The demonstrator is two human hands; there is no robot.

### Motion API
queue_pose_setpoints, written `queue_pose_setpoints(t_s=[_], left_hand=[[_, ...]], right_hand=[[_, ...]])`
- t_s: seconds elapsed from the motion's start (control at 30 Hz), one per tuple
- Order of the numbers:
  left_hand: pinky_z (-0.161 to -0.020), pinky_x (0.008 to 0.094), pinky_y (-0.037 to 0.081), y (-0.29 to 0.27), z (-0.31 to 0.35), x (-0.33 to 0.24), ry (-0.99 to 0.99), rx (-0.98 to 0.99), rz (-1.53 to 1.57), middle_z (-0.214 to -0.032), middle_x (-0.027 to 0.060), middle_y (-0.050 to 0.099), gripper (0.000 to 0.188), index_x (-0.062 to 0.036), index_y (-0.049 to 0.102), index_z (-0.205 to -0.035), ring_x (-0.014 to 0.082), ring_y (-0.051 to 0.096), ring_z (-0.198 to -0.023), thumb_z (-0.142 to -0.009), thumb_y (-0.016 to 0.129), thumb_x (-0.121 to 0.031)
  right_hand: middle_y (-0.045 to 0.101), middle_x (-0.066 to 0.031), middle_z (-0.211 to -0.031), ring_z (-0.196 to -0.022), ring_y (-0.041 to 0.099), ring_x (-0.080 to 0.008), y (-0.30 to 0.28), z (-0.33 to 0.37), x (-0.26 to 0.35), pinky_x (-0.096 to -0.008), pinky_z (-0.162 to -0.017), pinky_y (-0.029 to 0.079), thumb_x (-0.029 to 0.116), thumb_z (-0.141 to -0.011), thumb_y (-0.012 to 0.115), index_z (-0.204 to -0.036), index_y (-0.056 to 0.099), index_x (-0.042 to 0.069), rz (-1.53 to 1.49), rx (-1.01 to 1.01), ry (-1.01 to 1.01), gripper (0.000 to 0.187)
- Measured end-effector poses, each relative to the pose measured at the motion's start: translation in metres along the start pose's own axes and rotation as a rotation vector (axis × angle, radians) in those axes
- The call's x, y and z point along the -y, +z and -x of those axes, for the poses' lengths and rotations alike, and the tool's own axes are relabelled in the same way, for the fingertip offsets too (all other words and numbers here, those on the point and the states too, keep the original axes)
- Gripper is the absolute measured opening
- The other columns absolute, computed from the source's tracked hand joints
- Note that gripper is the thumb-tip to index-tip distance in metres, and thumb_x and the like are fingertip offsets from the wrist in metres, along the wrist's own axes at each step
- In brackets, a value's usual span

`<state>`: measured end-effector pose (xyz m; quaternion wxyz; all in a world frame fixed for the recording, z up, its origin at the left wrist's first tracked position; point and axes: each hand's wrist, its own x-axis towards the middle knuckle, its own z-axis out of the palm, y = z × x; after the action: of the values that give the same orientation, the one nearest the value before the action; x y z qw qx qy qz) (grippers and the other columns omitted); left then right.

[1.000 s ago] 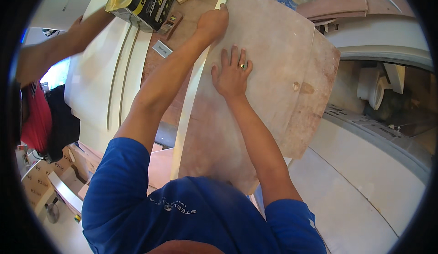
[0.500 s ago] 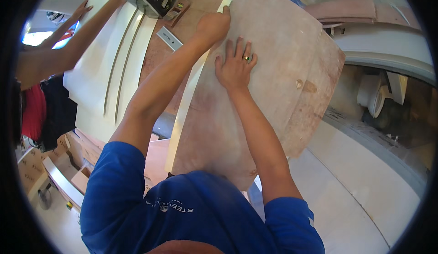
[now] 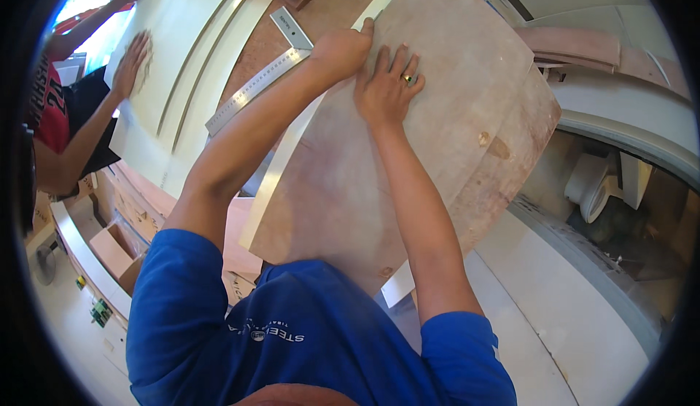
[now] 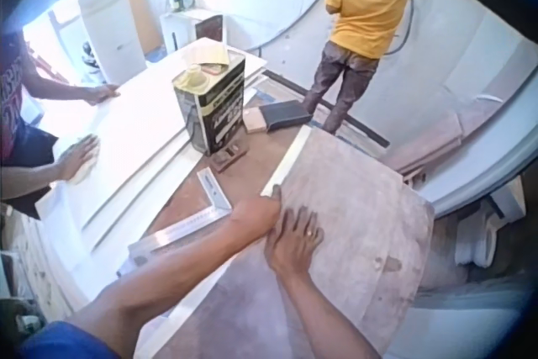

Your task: The person applies laminate strips to the edges of a plywood board. The person uses a utility knife to trim the excess laminate, a square to check edges, and applies adhesive from a can while wiping the surface with a cloth.

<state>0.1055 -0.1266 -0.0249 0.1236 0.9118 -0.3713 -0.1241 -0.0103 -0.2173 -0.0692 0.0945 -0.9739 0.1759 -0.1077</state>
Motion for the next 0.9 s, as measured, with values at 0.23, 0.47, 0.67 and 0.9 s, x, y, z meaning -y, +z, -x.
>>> queue_pose_setpoints(t_s=[0.23,0.47,0.67,0.9], left_hand=[[-0.072,0.0485,0.058,0.001,0.031,-0.003,-0.033,0.015,-0.006,-0.091,0.0233,0.073,0.063,0.0098,0.04,-0.149,0.0388,0.073,-0.086,-0.094,0.059,-0.014],[-0.066,0.0474,0.056,0.006,0.064,-0.005,-0.017,-0.004,-0.057,-0.084,0.0214,0.072,0.058,0.0093,0.041,-0.149,0.0384,0.071,-0.078,-0.096,0.052,-0.01],[-0.064,0.0497,0.053,0.01,0.097,-0.005,-0.08,0.044,-0.043,-0.082,0.0219,0.07,0.062,0.0059,0.038,-0.153,0.0379,0.07,-0.077,-0.093,0.049,-0.004],[-0.061,0.0507,0.051,0.013,0.142,-0.008,-0.122,0.113,-0.03,-0.08,0.0211,0.068,0.066,0.0036,0.033,-0.157,0.0378,0.068,-0.075,-0.092,0.047,-0.001]], right_hand=[[0.036,-0.0277,-0.16,-0.15,0.027,-0.0485,0.001,0.003,0.001,-0.0638,-0.113,0.019,0.036,-0.098,0.056,-0.148,0.046,0.006,0.001,-0.028,-0.031,0.059],[0.037,-0.0268,-0.159,-0.148,0.029,-0.0489,0.006,0.003,-0.001,-0.0634,-0.112,0.021,0.037,-0.1,0.054,-0.148,0.047,0.006,0.03,-0.056,-0.044,0.057],[0.037,-0.0264,-0.16,-0.148,0.029,-0.0489,0.008,0.002,0.0,-0.0636,-0.112,0.022,0.039,-0.101,0.049,-0.148,0.048,0.006,0.043,-0.054,-0.038,0.058],[0.036,-0.0257,-0.16,-0.149,0.028,-0.0492,0.013,0.0,-0.002,-0.0647,-0.112,0.021,0.042,-0.102,0.045,-0.149,0.046,0.006,0.063,-0.057,-0.033,0.059]])
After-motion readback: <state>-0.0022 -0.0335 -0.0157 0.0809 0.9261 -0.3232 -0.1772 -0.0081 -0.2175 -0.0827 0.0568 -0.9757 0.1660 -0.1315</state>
